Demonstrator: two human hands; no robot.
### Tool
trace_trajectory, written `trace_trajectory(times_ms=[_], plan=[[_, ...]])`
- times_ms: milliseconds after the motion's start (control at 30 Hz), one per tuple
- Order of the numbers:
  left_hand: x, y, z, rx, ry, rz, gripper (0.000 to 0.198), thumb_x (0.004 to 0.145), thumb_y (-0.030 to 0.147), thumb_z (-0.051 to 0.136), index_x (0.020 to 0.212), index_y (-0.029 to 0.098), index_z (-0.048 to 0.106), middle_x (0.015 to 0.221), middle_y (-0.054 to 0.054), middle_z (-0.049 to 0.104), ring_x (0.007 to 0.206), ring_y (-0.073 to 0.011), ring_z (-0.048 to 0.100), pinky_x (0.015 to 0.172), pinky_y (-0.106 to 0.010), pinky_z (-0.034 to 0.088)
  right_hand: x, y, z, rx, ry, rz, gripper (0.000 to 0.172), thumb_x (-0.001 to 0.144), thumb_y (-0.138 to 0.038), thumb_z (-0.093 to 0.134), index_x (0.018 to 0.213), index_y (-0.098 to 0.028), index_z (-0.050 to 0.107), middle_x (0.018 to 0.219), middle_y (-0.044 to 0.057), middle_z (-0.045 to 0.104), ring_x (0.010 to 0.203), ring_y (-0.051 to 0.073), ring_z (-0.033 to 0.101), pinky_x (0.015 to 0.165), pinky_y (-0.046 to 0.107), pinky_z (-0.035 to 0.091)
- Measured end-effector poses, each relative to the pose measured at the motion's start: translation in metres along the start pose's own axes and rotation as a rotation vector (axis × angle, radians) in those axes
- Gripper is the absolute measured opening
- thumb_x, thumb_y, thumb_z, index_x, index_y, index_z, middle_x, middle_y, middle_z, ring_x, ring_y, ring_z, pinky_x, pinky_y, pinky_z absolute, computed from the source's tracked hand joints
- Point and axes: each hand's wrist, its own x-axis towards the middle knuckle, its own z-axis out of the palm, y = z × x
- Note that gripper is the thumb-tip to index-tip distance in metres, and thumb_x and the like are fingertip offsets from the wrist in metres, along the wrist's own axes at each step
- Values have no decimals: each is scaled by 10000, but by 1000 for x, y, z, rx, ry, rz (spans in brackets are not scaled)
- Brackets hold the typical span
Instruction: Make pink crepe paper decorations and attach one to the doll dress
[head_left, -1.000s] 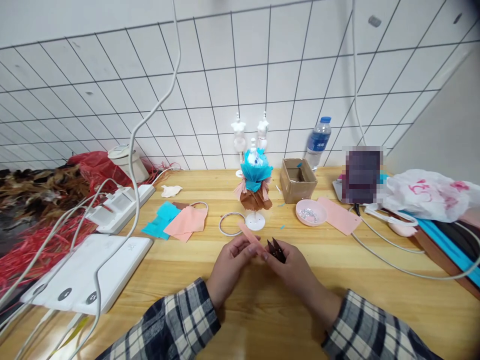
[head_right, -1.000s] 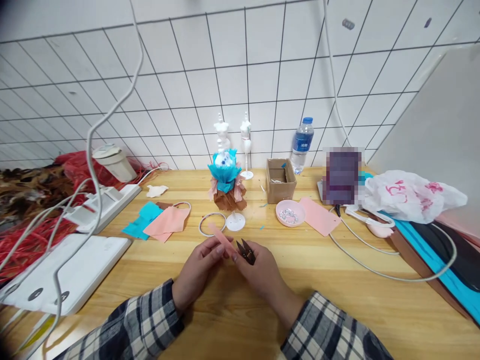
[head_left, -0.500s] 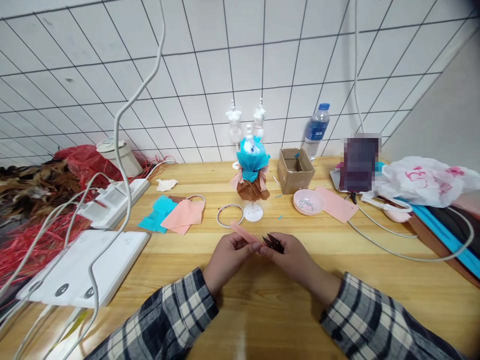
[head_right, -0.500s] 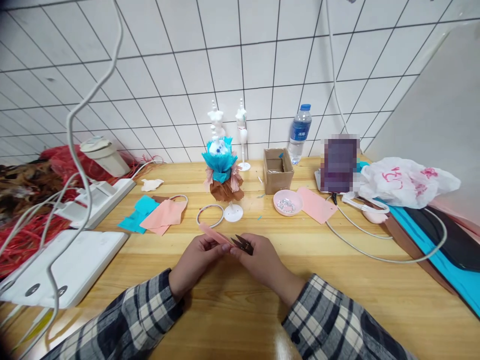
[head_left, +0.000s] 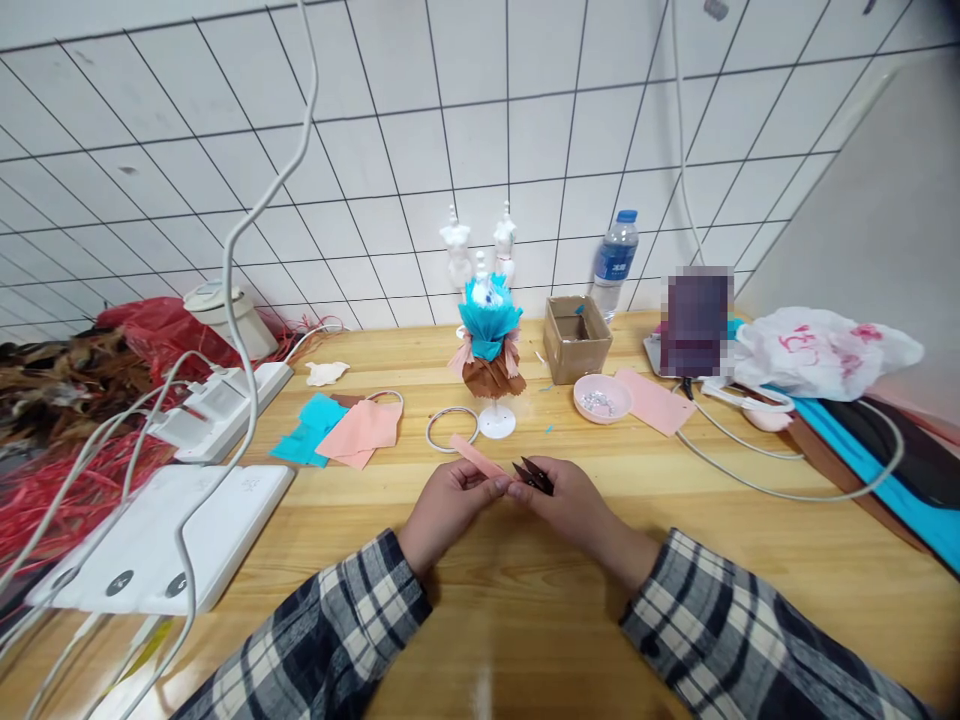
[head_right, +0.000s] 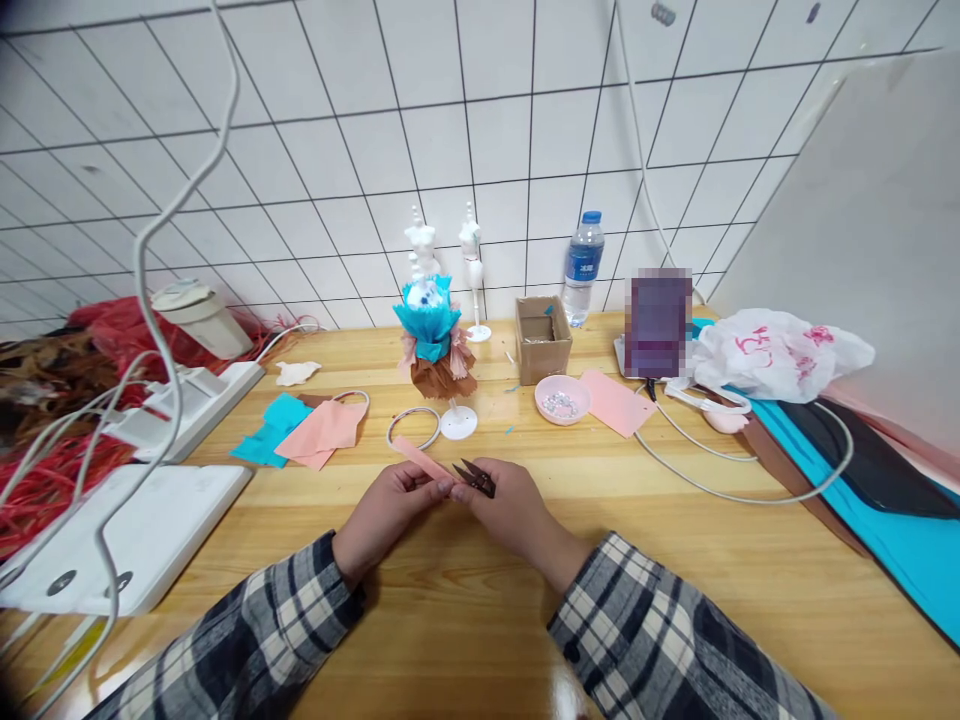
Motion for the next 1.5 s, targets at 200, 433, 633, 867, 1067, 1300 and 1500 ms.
trace_trajectory(times_ms=[200, 433, 633, 867, 1067, 1300, 1500], plan=[[-1, 0, 1, -280, 231, -7, 255, 677, 348, 811, 795, 141, 721, 816, -39, 722, 718, -108, 613, 660, -192, 466, -1, 0, 4, 238, 59, 106, 361, 870, -474, 504, 1012, -163, 621, 804, 35, 663, 609, 145, 585, 610, 279, 468], [-5, 0, 5, -433, 345, 11, 255, 683, 324, 817, 825, 146, 701, 812, -18, 701, 707, -81, 607, 587, -160, 428, -15, -8, 15, 101, 34, 17, 367, 951, -507, 389, 1044, -206, 578, 839, 35, 631, 772, 175, 604, 707, 309, 472], [-4, -6, 7, -421, 370, 59, 225, 696, 316, 808, 813, 158, 700, 851, -23, 728, 807, -107, 624, 705, -198, 450, -23, -13, 28, 345, -225, 71, 440, 937, -641, 306, 918, -214, 410, 711, -17, 542, 583, 122, 542, 542, 256, 438], [-7, -3, 12, -345, 415, 60, 265, 657, 343, 825, 803, 148, 719, 818, -42, 742, 728, -120, 612, 711, -234, 440, -23, -15, 30, 344, -331, 111, 438, 931, -649, 305, 943, -214, 351, 696, -35, 554, 476, 90, 516, 471, 228, 422], [-8, -4, 15, -280, 438, 65, 278, 656, 378, 817, 799, 153, 737, 848, -62, 754, 742, -141, 618, 720, -244, 449, -23, -14, 31, 303, -326, 61, 333, 976, -539, 308, 971, -210, 352, 714, -32, 554, 479, 86, 509, 470, 221, 420], [-9, -3, 15, -269, 431, 55, 272, 661, 379, 811, 796, 149, 757, 780, -47, 743, 689, -133, 610, 695, -240, 459, -22, -8, 34, 308, -285, 38, 281, 993, -490, 303, 980, -216, 364, 733, -31, 564, 466, 78, 499, 446, 207, 402], [-9, -4, 16, -301, 412, 39, 258, 661, 372, 814, 777, 151, 749, 733, -23, 726, 654, -117, 598, 661, -229, 457, -22, -11, 33, 320, -276, 50, 283, 988, -488, 315, 991, -211, 374, 721, -35, 554, 457, 80, 496, 441, 210, 402]])
